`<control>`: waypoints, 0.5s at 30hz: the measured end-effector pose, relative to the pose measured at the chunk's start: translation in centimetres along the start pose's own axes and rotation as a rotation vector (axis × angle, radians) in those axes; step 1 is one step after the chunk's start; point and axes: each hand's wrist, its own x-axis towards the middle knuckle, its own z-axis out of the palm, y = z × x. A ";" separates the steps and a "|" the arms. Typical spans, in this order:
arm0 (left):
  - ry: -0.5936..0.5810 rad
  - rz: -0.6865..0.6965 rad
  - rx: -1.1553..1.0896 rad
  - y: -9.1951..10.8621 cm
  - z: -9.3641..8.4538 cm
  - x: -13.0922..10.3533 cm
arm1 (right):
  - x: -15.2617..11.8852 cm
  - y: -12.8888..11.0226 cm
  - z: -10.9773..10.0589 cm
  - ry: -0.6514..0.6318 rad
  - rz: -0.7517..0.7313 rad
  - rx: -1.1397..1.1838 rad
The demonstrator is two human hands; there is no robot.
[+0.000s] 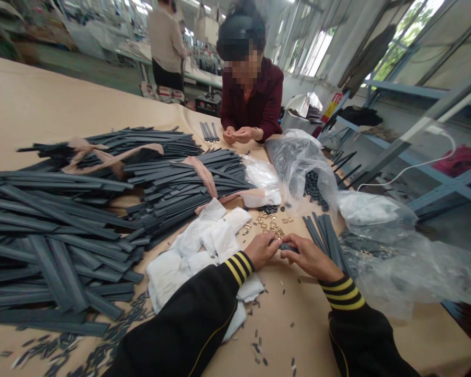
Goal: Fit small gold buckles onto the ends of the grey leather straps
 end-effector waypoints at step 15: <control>-0.038 0.059 0.081 -0.4 0.3 -0.3 | -0.2 0.6 -0.9 -0.251 0.234 0.297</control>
